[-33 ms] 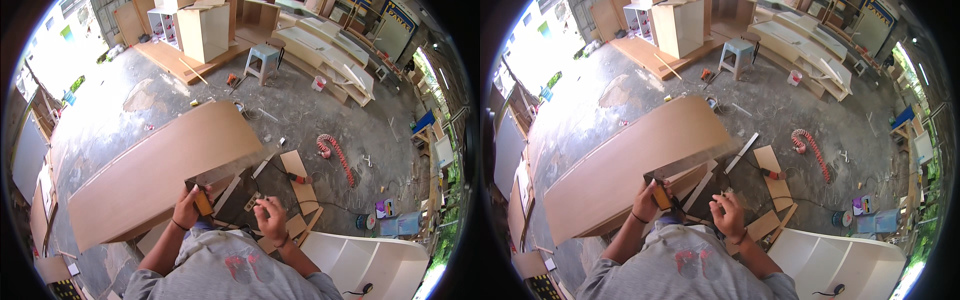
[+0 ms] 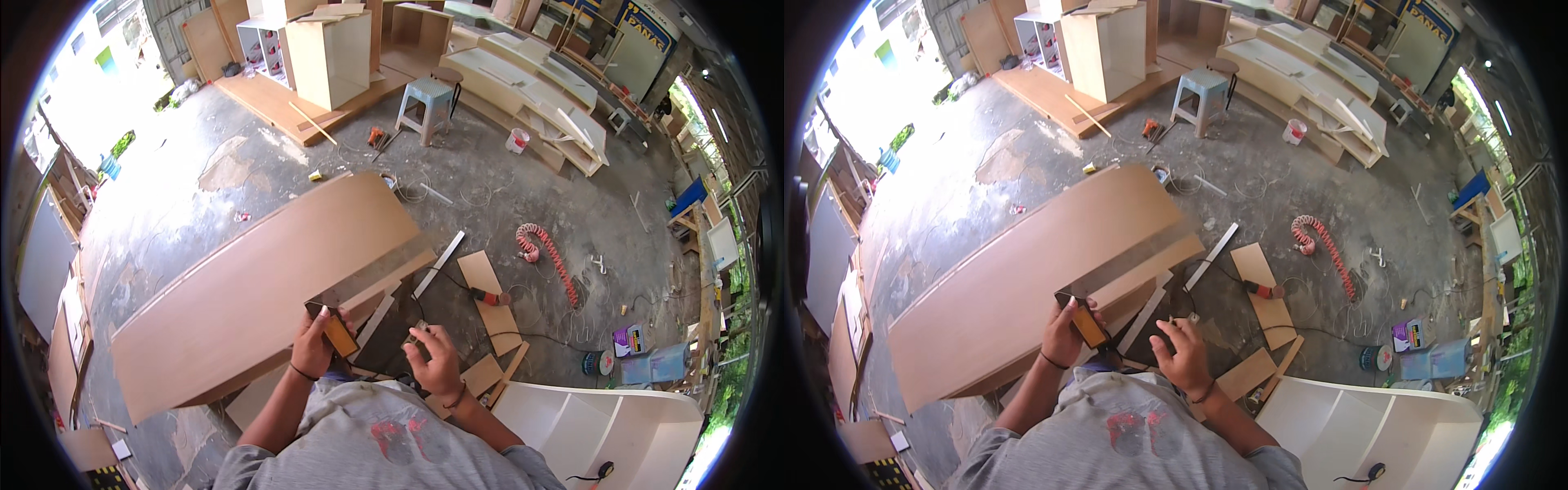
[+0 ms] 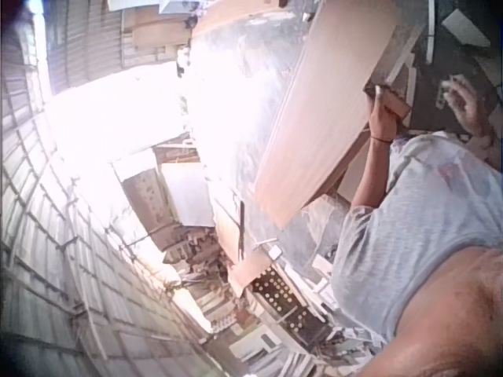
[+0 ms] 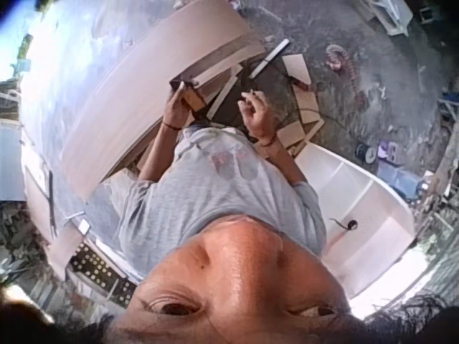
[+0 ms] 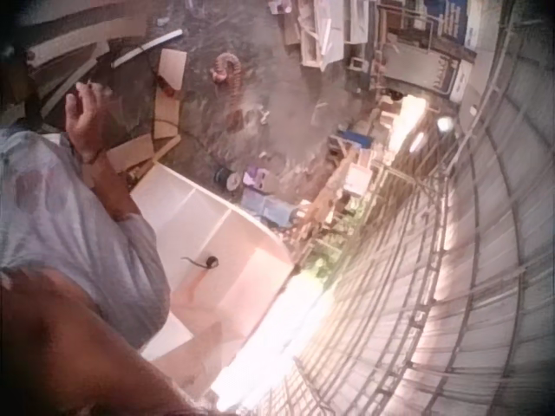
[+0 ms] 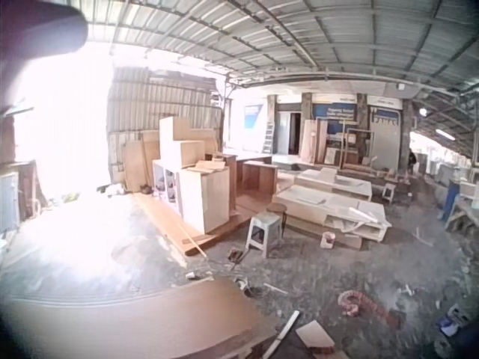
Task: The person picks up a curved wooden panel, places it on a stack of boards, and uses a try square and a pencil to draw measurement lines on the surface. They then use a utility knife to score along a wooden guide strip on the panel.
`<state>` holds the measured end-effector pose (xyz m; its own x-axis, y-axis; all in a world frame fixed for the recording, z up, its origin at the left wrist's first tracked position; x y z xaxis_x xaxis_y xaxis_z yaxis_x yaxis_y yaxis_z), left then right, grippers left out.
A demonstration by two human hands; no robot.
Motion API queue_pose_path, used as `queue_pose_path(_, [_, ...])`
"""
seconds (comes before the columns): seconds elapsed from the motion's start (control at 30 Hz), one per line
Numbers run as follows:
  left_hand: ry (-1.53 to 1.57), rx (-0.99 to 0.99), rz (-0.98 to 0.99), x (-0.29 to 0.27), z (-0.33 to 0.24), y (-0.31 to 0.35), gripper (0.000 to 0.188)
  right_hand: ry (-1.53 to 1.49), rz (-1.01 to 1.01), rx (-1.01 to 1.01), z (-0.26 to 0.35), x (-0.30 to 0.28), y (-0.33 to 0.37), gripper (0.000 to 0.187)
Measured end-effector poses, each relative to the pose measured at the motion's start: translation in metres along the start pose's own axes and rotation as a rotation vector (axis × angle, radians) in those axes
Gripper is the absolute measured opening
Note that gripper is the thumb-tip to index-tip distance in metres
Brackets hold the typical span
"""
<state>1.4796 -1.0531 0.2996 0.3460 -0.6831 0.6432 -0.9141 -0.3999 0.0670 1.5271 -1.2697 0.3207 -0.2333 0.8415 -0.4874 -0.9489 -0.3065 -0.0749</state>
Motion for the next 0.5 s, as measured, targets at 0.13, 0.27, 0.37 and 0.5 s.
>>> queue_pose_path(0.13, [-0.386, -0.039, 0.207, -0.044, -0.037, -0.053, 0.026, 0.310, -0.176, -0.294, 0.049, 0.045, -0.045, 0.041])
queue_pose_path(0.27, [-0.351, -0.125, 0.382, -0.106, -0.084, -0.116, 0.029, 0.356, 0.106, -0.213, 0.062, 0.111, -0.112, 0.048])
queue_pose_path(0.37, [-0.509, -0.151, 0.478, -0.151, -0.111, -0.165, 0.030, 0.205, 0.332, 0.006, 0.053, 0.176, -0.127, 0.039])
queue_pose_path(0.5, [-1.453, -0.011, 0.544, -0.210, -0.113, -0.235, 0.041, 0.055, 0.276, 0.166, 0.024, 0.255, -0.141, 0.027])
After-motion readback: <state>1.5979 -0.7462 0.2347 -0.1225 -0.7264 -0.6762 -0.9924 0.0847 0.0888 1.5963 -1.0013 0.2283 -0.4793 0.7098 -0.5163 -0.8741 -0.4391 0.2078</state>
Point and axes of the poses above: each hand's wrist, its own y-axis away from the middle knuckle, its own x-axis out of the palm, z = x × y, the point moved 5 cm from there along -y, towards the middle knuckle, and after that the axes turned 14 degrees about x, right-handed, at the moved point
